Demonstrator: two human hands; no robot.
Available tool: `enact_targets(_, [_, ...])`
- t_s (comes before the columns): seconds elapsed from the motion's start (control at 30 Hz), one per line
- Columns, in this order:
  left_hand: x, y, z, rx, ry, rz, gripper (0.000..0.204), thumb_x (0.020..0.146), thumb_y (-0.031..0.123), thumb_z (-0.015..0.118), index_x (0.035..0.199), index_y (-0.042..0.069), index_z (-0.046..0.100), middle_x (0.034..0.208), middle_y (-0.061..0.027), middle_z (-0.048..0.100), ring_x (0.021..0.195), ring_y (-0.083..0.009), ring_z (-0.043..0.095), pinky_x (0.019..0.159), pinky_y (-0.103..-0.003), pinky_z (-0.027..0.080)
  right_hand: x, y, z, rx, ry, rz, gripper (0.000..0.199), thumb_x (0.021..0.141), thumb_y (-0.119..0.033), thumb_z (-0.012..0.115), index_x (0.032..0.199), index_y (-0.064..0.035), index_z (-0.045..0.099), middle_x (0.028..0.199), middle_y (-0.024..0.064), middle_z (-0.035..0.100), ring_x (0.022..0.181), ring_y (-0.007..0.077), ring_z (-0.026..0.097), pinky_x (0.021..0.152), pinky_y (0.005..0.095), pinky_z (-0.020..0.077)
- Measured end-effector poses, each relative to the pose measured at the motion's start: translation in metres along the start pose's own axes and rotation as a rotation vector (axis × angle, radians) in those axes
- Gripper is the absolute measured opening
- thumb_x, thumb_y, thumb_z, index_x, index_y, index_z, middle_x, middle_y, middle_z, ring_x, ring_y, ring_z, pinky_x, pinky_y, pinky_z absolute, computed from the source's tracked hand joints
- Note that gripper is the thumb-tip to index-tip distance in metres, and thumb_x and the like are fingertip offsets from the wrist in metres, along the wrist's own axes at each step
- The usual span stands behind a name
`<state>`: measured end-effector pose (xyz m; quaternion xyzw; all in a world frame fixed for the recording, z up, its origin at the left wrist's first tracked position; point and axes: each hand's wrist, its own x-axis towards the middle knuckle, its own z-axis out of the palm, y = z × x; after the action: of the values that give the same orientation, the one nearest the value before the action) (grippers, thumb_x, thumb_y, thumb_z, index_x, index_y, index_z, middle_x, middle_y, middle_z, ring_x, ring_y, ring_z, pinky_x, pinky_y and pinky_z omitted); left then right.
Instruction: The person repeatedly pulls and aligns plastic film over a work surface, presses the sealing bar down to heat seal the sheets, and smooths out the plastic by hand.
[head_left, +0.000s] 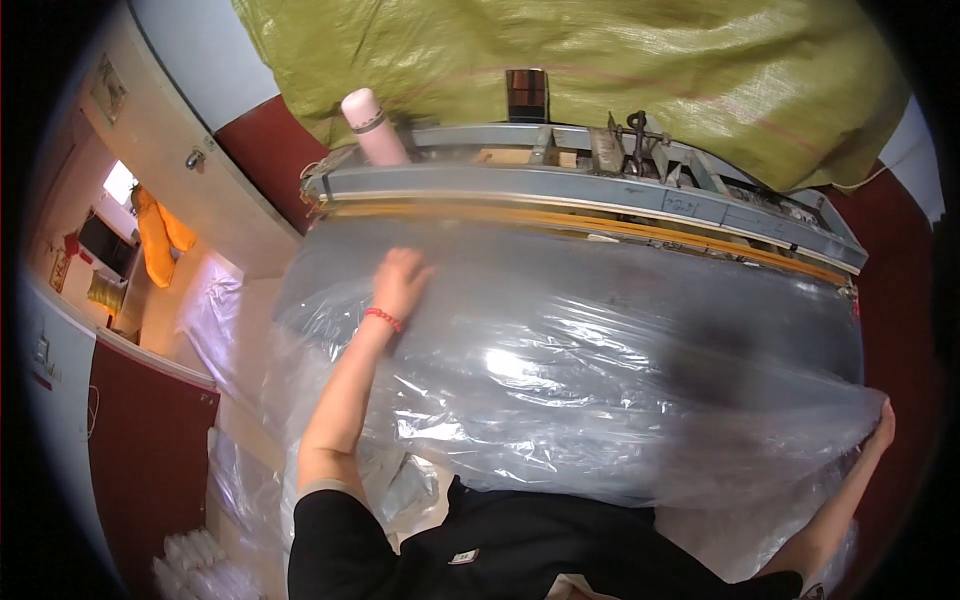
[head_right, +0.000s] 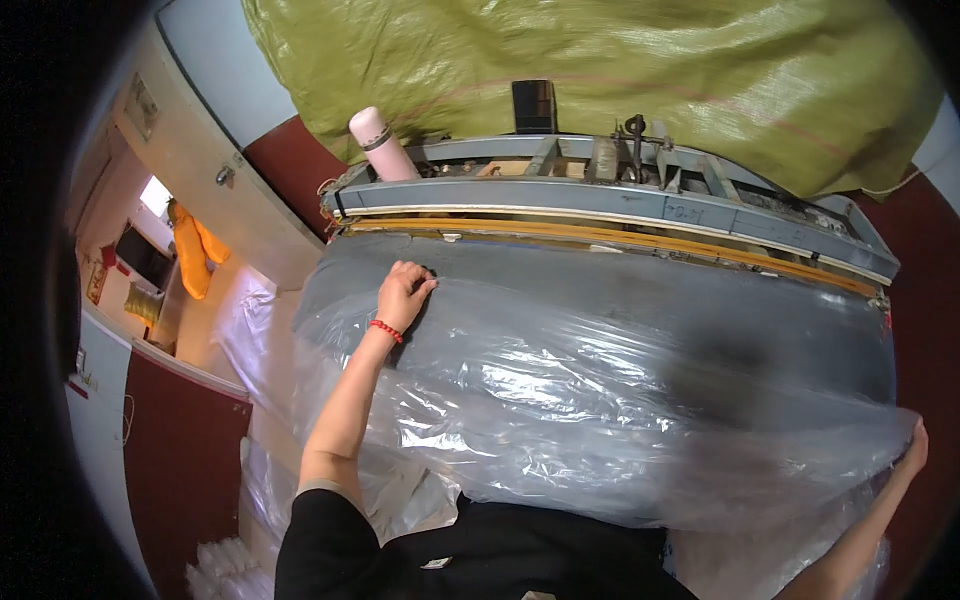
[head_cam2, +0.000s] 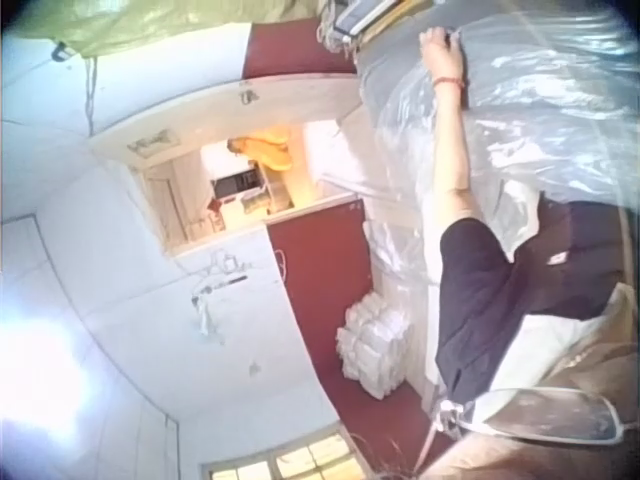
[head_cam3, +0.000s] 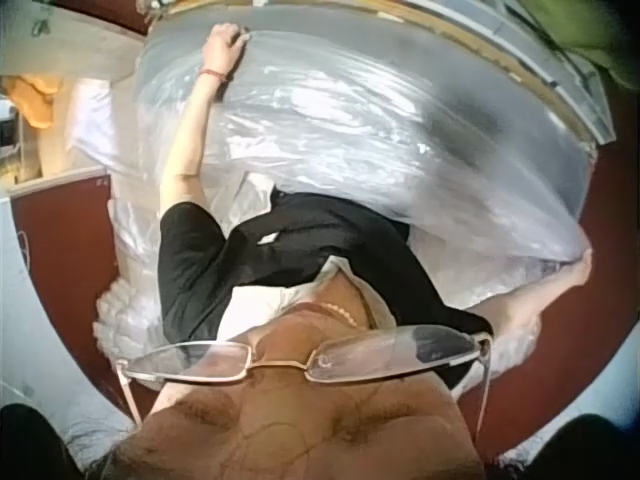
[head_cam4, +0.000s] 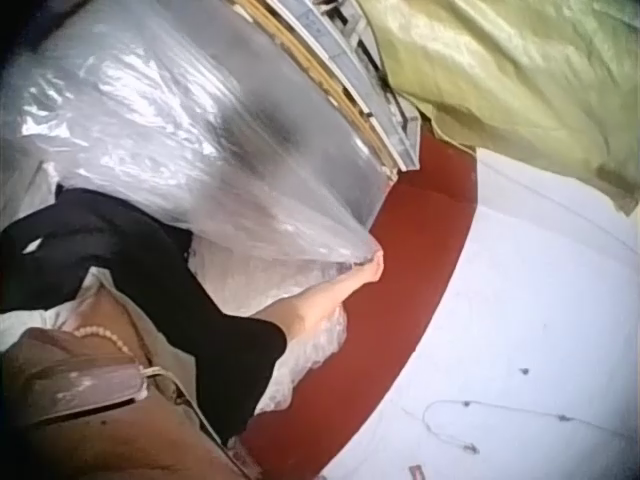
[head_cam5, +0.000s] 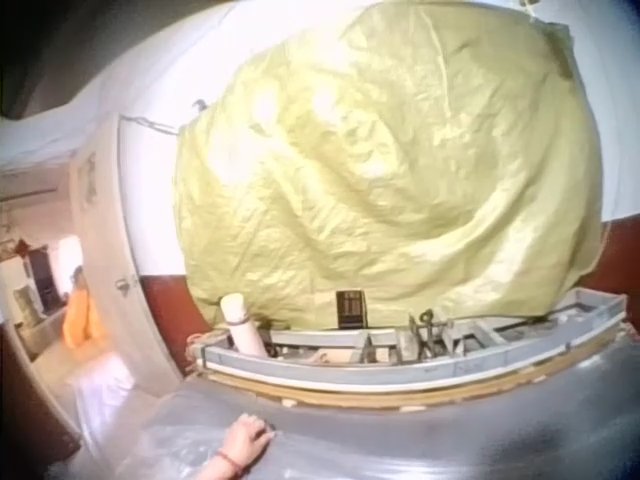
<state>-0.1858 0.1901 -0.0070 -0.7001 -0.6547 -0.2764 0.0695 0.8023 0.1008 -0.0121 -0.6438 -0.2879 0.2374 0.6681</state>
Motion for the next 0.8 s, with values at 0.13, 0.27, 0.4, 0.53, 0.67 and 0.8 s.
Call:
enact_targets(0.13, [0.017,-0.001,0.006,-0.262,0.199,-0.232,0.014,0.081,0.016,0.048,0.083,0.002,0.052,0.078,-0.0148,0.055,0.075,-0.0285,0.055,0.067,-0.035,0.044,0.038,-0.009,0.040,-0.176,0.046,-0.053,0.031,0.084,-0.026,0.048,0.095,0.0007,0.060,0.091,0.0087,0.060,0.080,0.0189,0.056,0.074,0.0295,0.0436])
enact_targets(0.27, [0.031,-0.042,0.012,-0.743,0.526,-0.524,0.014,0.086,0.021,0.041,0.079,0.009,0.046,0.064,0.0010,0.044,0.052,-0.0065,0.038,0.045,-0.021,0.031,-0.013,-0.039,0.211,-0.709,0.264,-0.451,0.024,0.080,-0.020,0.048,0.080,-0.0046,0.065,0.071,0.0104,0.062,0.067,0.0208,0.059,0.063,0.0345,0.0453])
enact_targets(0.4, [0.042,-0.126,0.051,-0.578,0.547,-0.521,0.011,0.085,0.016,0.046,0.076,0.008,0.045,0.061,0.0034,0.041,0.052,-0.0055,0.036,0.046,-0.020,0.031,0.048,0.067,0.259,-0.365,0.143,-0.481,0.019,0.080,-0.022,0.056,0.078,-0.0039,0.053,0.071,0.0052,0.055,0.067,0.0160,0.052,0.065,0.0289,0.0427])
enact_targets(0.53, [0.053,-0.173,0.051,-0.611,0.573,-0.516,0.016,0.084,0.016,0.050,0.071,0.008,0.045,0.059,0.0050,0.040,0.052,-0.0041,0.034,0.046,-0.019,0.028,0.034,0.057,0.323,-0.152,0.097,-0.404,0.018,0.080,-0.019,0.058,0.074,-0.0037,0.050,0.064,0.0015,0.050,0.059,0.0097,0.047,0.057,0.0243,0.0406])
enact_targets(0.67, [0.080,-0.139,0.073,-0.741,0.525,-0.529,0.021,0.083,0.018,0.055,0.066,0.010,0.044,0.058,0.0063,0.039,0.051,-0.0029,0.032,0.045,-0.018,0.026,0.046,0.054,0.311,-0.216,0.209,-0.414,0.022,0.076,-0.021,0.064,0.073,-0.0036,0.050,0.062,0.0012,0.050,0.059,0.0098,0.048,0.057,0.0244,0.0411])
enact_targets(0.8, [0.068,-0.156,0.051,-0.701,0.539,-0.511,0.021,0.082,0.021,0.057,0.068,0.010,0.045,0.056,0.0058,0.040,0.048,-0.0031,0.032,0.043,-0.019,0.026,0.032,0.051,0.336,-0.316,0.280,-0.430,0.023,0.072,-0.020,0.067,0.073,-0.0041,0.050,0.063,0.0013,0.052,0.060,0.0105,0.049,0.060,0.0239,0.0419])
